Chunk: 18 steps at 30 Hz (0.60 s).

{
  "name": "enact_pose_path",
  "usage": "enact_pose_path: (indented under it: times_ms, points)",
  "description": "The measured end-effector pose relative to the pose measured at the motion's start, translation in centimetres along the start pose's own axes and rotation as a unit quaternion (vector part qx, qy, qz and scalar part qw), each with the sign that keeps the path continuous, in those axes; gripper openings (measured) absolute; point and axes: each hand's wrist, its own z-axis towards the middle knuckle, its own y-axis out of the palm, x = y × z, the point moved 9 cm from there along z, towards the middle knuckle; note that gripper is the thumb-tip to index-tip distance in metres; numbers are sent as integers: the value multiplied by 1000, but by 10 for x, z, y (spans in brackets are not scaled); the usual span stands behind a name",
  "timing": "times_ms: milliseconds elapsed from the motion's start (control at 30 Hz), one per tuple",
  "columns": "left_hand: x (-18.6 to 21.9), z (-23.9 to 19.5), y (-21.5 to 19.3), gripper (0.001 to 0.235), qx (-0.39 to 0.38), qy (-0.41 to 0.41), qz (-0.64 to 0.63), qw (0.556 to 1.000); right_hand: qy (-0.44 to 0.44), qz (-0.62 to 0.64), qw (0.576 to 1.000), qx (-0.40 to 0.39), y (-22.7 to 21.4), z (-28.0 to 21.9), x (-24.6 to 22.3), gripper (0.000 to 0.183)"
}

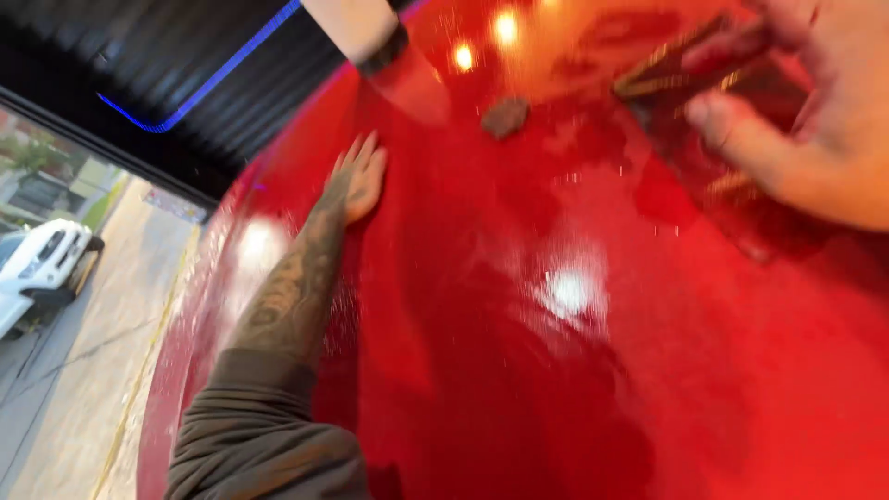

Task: Wet sanding the roof of a red car during a detailing process.

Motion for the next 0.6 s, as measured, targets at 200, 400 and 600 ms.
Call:
enact_pose_path:
  times_ms: [200,400,600]
  points:
    - [57,13,-3,55,15,39,7,999,1,22,1000,7,-7,-8,10,40]
    - [101,-25,-21,58,20,67,18,997,41,-102,994,-13,-10,-5,-1,49]
    - [32,17,-7,63,39,140,6,989,261,-240,928,-118,-18,-3,18,74]
